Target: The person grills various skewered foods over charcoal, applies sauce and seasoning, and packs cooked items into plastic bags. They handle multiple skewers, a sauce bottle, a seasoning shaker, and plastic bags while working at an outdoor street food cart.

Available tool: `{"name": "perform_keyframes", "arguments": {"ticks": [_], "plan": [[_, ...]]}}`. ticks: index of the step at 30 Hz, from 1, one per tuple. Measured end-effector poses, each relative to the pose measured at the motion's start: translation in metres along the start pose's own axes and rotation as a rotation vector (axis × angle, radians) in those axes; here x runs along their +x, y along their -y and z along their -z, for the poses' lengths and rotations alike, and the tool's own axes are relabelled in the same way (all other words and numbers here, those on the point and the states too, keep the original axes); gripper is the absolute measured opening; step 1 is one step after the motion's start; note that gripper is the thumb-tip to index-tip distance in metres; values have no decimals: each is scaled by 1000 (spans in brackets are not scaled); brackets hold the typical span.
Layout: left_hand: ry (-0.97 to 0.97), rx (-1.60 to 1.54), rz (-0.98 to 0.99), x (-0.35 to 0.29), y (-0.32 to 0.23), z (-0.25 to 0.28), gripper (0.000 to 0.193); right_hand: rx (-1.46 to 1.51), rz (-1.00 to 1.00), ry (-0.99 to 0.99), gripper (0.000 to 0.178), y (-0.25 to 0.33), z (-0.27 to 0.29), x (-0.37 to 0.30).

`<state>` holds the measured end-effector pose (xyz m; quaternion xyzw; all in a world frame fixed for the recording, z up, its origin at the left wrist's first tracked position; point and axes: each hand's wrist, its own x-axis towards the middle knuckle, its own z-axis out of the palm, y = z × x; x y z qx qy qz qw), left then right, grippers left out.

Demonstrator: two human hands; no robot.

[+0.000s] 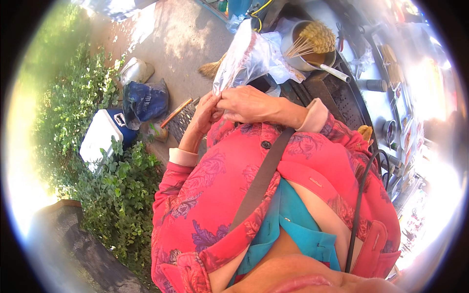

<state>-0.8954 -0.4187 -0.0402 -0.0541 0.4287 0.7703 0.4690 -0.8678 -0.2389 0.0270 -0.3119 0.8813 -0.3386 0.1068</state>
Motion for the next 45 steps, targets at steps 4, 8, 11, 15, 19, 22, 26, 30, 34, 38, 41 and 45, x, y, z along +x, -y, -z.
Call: {"name": "perform_keyframes", "arguments": {"ticks": [4,8,11,15,19,22,26,30,34,38,41,45], "plan": [[-74,-2,-17,-14,-13,-11,27,335,-92,-414,27,-11,49,-38],[155,-155,55,-15,-8,-4,29,150,-399,-714,54,-80,58,-49],[15,-85,98,-12,-16,-36,23,364,-370,-914,37,-116,37,-42],[0,391,-214,34,-13,-56,23,536,-767,-634,29,-72,3,-68],[78,1673,-739,71,-38,-77,17,-109,-662,-119,21,-8,41,-73],[456,1908,-958,76,-62,-100,13,-348,-741,-82,30,16,126,-85],[760,1502,-952,94,-82,-123,21,402,-631,-255,32,-36,190,-153],[433,582,-327,124,-43,-222,36,824,-515,-514,27,-97,134,-197],[485,37,310,208,-30,-294,27,888,-492,-737,32,-126,137,-238],[353,407,197,270,-11,-352,18,490,-850,-1342,38,-227,164,-339],[380,586,-8,326,16,-362,19,-449,-1447,-1135,48,-301,140,-375],[382,828,-241,416,74,-376,22,-358,-1648,-949,39,-347,114,-390]]}}
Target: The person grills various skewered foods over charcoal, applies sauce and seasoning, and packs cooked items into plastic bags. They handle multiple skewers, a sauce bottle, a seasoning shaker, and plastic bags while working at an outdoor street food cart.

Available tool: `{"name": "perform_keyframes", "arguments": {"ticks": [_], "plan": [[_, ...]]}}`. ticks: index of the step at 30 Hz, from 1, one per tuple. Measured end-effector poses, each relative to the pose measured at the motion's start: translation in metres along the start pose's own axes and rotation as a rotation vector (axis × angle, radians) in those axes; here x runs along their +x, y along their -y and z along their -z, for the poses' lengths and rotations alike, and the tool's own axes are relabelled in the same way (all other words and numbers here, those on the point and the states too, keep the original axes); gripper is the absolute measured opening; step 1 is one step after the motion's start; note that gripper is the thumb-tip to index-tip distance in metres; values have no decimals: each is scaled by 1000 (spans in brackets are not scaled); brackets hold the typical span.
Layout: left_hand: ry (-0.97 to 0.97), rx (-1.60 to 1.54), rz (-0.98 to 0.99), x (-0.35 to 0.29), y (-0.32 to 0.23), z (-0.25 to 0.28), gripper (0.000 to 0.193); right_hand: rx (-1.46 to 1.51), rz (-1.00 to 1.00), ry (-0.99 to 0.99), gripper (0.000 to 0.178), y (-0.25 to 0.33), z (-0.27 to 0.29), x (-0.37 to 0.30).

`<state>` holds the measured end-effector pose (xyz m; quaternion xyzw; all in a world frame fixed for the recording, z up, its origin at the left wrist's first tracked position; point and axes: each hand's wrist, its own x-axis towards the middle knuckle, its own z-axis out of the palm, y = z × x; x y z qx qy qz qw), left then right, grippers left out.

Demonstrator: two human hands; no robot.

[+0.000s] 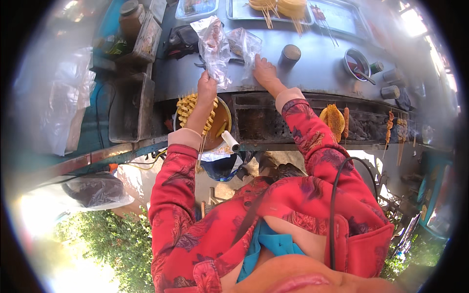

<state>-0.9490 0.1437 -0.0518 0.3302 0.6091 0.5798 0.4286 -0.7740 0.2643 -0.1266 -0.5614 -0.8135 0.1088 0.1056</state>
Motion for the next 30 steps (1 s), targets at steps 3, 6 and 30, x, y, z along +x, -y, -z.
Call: {"name": "perform_keyframes", "arguments": {"ticks": [3,6,30], "plan": [[-28,-54,80,26,14,-28,24,83,-5,8,21,-11,-11,9],[27,-192,211,39,19,-52,27,155,-15,47,21,-17,-8,15],[326,-413,325,19,-58,-51,16,1127,-49,286,23,12,200,-60]]}}
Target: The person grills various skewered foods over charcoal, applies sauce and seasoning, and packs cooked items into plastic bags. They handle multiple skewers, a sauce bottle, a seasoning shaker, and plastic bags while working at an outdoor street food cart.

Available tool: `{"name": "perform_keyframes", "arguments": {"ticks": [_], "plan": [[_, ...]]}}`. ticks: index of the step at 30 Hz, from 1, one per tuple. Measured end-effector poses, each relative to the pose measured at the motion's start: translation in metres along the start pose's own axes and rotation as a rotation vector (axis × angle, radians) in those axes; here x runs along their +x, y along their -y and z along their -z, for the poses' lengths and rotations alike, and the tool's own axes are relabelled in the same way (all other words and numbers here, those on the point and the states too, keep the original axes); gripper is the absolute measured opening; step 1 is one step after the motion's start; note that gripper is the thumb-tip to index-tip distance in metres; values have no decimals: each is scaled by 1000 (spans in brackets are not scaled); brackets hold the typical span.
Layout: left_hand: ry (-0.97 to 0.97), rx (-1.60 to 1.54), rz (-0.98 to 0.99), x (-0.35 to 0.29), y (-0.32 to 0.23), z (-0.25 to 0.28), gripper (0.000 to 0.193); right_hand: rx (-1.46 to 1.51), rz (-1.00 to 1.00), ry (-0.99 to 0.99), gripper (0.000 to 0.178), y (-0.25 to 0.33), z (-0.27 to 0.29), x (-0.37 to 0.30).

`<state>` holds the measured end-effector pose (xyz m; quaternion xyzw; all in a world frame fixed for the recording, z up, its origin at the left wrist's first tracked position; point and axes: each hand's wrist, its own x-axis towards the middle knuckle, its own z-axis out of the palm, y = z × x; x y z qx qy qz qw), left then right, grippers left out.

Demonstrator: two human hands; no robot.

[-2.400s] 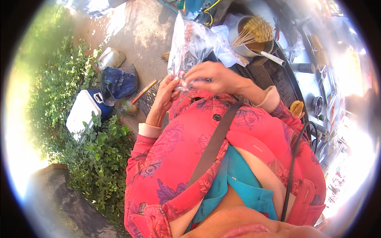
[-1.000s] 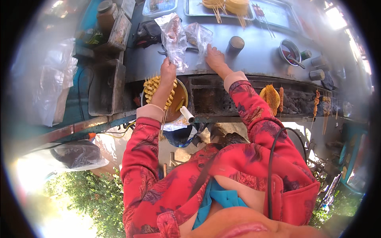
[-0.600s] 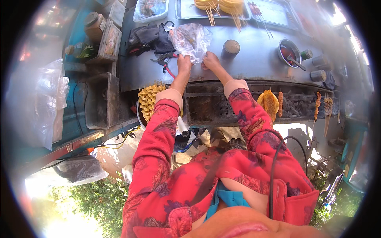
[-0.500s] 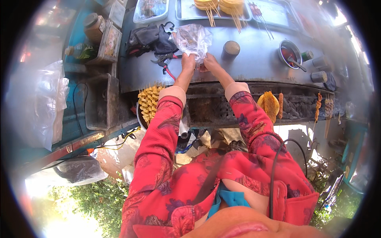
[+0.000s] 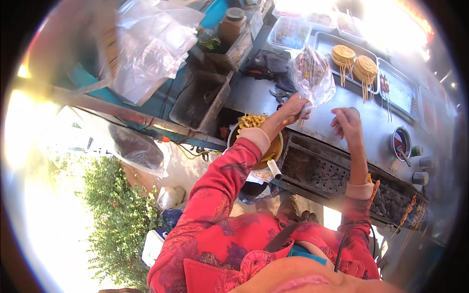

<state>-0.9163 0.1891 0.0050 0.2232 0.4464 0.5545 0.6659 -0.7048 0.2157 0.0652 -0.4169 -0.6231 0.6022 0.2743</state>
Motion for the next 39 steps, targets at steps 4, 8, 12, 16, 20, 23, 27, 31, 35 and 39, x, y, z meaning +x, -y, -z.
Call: {"name": "perform_keyframes", "arguments": {"ticks": [4,8,12,16,20,23,27,31,35,39], "plan": [[-136,146,-74,-125,-19,4,14,35,376,-95,17,105,-45,2],[-284,147,-70,-246,22,24,24,-23,594,-15,29,166,-118,45],[-343,89,-55,-325,73,41,22,-411,1105,-197,36,190,-223,107],[-385,-45,-127,-377,91,55,17,-506,1066,-287,34,207,-276,110],[-357,-169,-193,-411,87,52,24,-340,905,-239,30,213,-268,115],[-371,-104,-197,-424,77,48,30,-375,1015,-314,30,214,-248,131],[-510,-82,-399,-433,83,58,27,-555,1047,-364,30,233,-235,107],[-469,-392,-584,-441,63,69,23,-678,1077,-427,29,247,-219,75],[-202,-495,-819,-449,19,79,23,-600,1150,-256,29,242,-235,16],[-406,-103,-988,-438,-33,80,43,-536,1424,-50,24,215,-270,-82]]}}
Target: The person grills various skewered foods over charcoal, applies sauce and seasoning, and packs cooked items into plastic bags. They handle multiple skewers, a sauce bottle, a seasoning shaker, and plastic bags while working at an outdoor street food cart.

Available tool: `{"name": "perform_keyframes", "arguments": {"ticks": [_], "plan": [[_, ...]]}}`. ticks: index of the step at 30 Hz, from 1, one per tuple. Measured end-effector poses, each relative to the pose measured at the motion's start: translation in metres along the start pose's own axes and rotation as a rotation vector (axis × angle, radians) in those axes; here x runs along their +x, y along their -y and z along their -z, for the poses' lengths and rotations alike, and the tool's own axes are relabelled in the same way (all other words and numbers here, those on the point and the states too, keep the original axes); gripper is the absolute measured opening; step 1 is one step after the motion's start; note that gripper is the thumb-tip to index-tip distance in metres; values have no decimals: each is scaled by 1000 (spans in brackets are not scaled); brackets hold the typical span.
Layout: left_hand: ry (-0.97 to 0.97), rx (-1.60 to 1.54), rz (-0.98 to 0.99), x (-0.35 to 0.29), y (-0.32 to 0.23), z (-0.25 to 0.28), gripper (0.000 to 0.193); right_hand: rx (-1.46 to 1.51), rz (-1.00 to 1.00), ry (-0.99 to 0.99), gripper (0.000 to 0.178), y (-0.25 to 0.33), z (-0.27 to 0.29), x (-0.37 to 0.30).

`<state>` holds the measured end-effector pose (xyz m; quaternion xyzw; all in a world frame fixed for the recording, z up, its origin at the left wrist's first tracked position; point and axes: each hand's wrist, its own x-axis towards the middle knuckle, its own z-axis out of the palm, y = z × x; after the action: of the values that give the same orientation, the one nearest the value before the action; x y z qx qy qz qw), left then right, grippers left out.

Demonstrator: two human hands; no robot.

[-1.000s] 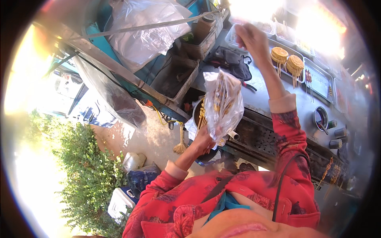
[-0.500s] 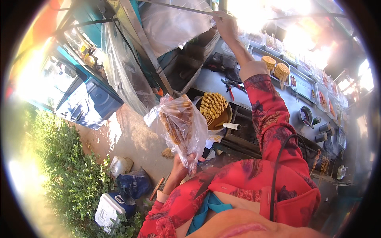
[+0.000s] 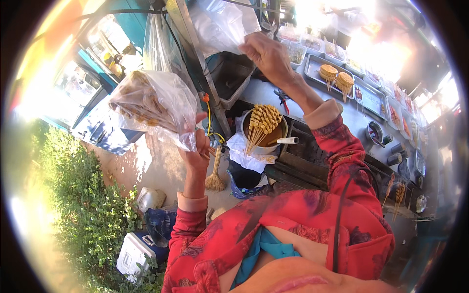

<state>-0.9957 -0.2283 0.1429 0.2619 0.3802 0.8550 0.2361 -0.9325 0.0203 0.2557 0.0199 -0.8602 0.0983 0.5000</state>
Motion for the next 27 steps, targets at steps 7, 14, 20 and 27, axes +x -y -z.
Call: {"name": "perform_keyframes", "arguments": {"ticks": [7,14,20,27], "plan": [[-134,-128,134,-24,20,6,33,258,277,297,19,131,-26,-90],[-298,6,441,-89,4,20,34,605,-239,529,28,79,-52,-135],[-237,-246,587,-119,22,73,25,1005,-1009,804,32,81,-83,-215],[-281,188,622,-136,46,89,42,927,-1147,627,26,98,20,-271]]}}
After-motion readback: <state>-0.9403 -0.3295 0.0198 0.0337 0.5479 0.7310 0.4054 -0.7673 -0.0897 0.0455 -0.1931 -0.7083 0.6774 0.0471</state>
